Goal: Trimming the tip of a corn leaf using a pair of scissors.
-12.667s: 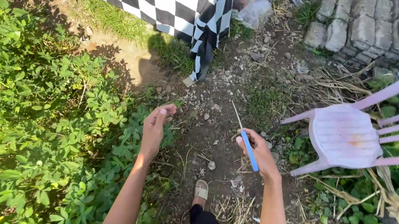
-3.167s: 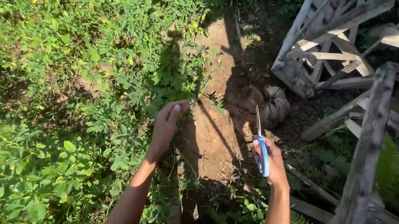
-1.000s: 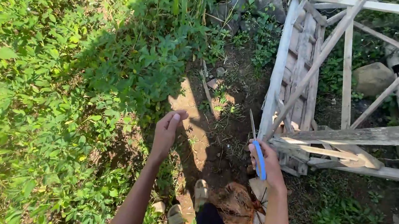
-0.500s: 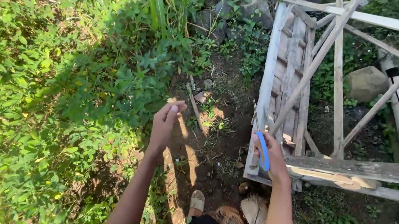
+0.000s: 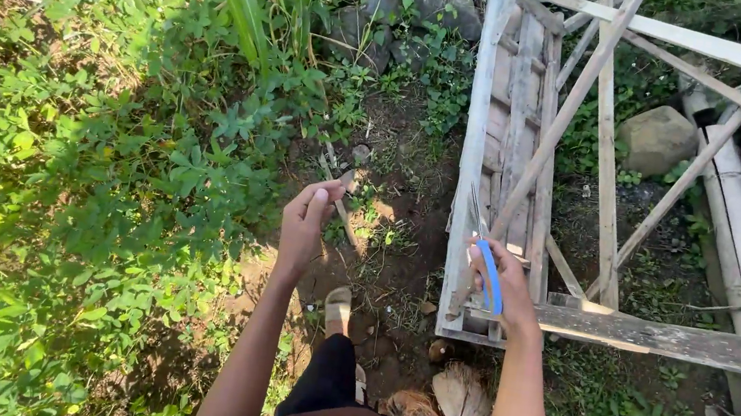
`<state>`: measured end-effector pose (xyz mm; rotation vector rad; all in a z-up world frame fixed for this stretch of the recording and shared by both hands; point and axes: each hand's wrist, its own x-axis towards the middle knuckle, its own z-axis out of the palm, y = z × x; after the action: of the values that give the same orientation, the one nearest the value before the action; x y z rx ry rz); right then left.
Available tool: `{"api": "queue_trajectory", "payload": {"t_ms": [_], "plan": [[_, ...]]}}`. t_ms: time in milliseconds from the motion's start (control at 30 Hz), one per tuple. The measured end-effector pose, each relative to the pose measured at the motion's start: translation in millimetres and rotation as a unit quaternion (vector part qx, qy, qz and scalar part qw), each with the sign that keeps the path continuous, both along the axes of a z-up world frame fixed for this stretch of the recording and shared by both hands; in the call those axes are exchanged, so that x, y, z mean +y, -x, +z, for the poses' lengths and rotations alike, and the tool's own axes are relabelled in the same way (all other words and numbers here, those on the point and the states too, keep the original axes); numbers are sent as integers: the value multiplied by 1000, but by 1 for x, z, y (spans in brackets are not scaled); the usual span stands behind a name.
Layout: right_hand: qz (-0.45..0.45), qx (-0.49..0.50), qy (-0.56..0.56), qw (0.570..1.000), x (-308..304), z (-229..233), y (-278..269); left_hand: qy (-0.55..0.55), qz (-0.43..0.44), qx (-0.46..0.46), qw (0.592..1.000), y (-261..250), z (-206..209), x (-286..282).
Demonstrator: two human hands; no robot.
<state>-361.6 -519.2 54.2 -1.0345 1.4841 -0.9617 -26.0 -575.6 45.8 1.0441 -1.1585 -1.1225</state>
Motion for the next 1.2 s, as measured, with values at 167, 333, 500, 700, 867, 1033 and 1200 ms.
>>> {"api": "queue_trajectory", "payload": {"t_ms": [167,333,500,700,867,1033,1200], "plan": [[-12,-4,9,1000,-41,-8,7,4,-4,10,1000,6,-22,-53],[-18,6,19,1000,-117,-26,15,-22,-12,57,998,9,-25,-128],[-1,-43,33,999,-216,-20,7,4,-11,21,1000,0,-23,-223],[-2,-30,39,999,-311,-6,-19,9,-1,-4,1000,-18,-10,-316],[1,-36,37,999,-347,-3,-27,-4,-15,-8,1000,-20,-1,-354],[-14,-47,9,999,-380,6,-35,-17,-6,6,1000,-27,9,-379],[6,-46,8,999,-416,7,-35,-24,20,-4,1000,-33,4,-404]]}}
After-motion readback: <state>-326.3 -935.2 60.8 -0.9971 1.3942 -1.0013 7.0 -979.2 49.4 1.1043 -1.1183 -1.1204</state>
